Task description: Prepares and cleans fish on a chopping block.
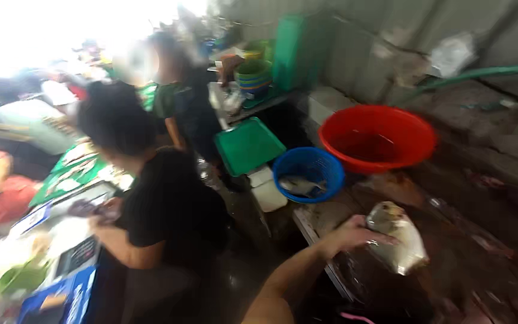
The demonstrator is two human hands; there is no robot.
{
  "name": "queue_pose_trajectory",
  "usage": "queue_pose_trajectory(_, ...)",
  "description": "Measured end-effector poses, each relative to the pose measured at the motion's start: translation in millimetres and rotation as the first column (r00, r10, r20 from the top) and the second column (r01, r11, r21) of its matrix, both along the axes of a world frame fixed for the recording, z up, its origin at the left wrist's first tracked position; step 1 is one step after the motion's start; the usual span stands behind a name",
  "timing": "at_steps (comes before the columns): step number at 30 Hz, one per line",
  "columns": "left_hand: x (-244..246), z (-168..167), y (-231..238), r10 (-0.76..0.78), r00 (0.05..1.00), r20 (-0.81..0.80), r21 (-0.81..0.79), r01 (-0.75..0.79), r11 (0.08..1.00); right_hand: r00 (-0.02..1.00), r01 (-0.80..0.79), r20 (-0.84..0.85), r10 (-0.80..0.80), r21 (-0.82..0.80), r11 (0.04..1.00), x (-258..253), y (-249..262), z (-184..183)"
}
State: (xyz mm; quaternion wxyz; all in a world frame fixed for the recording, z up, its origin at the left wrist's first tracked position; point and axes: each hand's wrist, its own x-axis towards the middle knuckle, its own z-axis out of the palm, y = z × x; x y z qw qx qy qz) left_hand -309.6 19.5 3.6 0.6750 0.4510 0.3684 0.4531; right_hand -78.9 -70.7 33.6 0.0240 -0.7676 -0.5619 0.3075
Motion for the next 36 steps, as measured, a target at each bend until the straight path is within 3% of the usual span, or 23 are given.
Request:
queue_pose_trajectory(1,13,-19,-2,-0.034,0.998,-0.061,-0.114,0.027,0.993,1.0,-0.011,-0.013,0.013,0.164,0.986,30,-3,-50)
queue_pose_trajectory(2,27,-35,-2,-0.085,0.981,-0.172,-0.238,0.042,0.97,1.0,0.029,-0.013,-0.026,0.224,0.974,51,-10,-77)
queue_pose_trajectory(4,55,-57,1,-0.293,0.833,-0.469,-0.415,0.085,0.906,0.991,0.129,0.012,-0.13,0.063,0.99,64,-22,-69)
queue_pose_trajectory(5,68,-66,7,-0.404,0.643,-0.651,-0.419,0.14,0.897,0.987,0.161,0.006,-0.16,-0.029,0.987,63,-18,-60)
queue_pose_trajectory(6,77,-76,10,-0.431,0.389,-0.814,-0.371,0.222,0.901,0.981,0.19,-0.016,-0.192,-0.082,0.978,63,-17,-57)
queue_pose_trajectory(7,81,-92,11,-0.364,0.199,-0.91,-0.3,0.29,0.909,0.974,0.215,-0.042,-0.221,-0.112,0.97,65,-19,-61)
queue_pose_trajectory(8,82,-108,10,-0.251,0.107,-0.962,-0.206,0.322,0.924,0.97,0.228,-0.057,-0.237,-0.134,0.964,65,-25,-68)
queue_pose_trajectory(9,79,-116,12,-0.14,0.099,-0.985,-0.1,0.334,0.937,0.967,0.231,-0.073,-0.244,-0.149,0.961,63,-30,-72)
queue_pose_trajectory(11,80,-122,24,0.014,0.231,-0.973,0.091,0.325,0.941,0.966,0.216,-0.1,-0.238,-0.186,0.958,56,-31,-72)
queue_pose_trajectory(13,91,-131,37,0.106,0.355,-0.929,0.226,0.316,0.922,0.969,0.197,-0.105,-0.223,-0.209,0.958,47,-31,-71)
queue_pose_trajectory(14,100,-136,42,0.108,0.366,-0.924,0.239,0.333,0.912,0.972,0.19,-0.092,-0.216,-0.229,0.955,44,-32,-71)
queue_pose_trajectory(17,130,-149,46,0.072,0.28,-0.957,0.183,0.394,0.901,0.979,0.167,-0.057,-0.194,-0.31,0.936,38,-36,-71)
queue_pose_trajectory(22,147,-161,45,0.106,0.128,-0.986,0.146,0.363,0.92,0.968,0.212,-0.045,-0.245,-0.368,0.905,26,-33,-85)
queue_pose_trajectory(27,146,-162,41,0.15,0.115,-0.982,0.183,0.391,0.902,0.928,0.358,-0.04,-0.371,-0.191,0.914,6,-20,-124)
queue_pose_trajectory(32,147,-159,41,0.154,0.11,-0.982,0.185,0.396,0.899,0.924,0.356,-0.06,-0.378,-0.226,0.907,12,8,-125)
queue_pose_trajectory(36,142,-156,37,0.191,0.13,-0.973,0.228,0.404,0.886,0.923,0.33,-0.182,-0.34,-0.087,0.94,21,-24,-131)
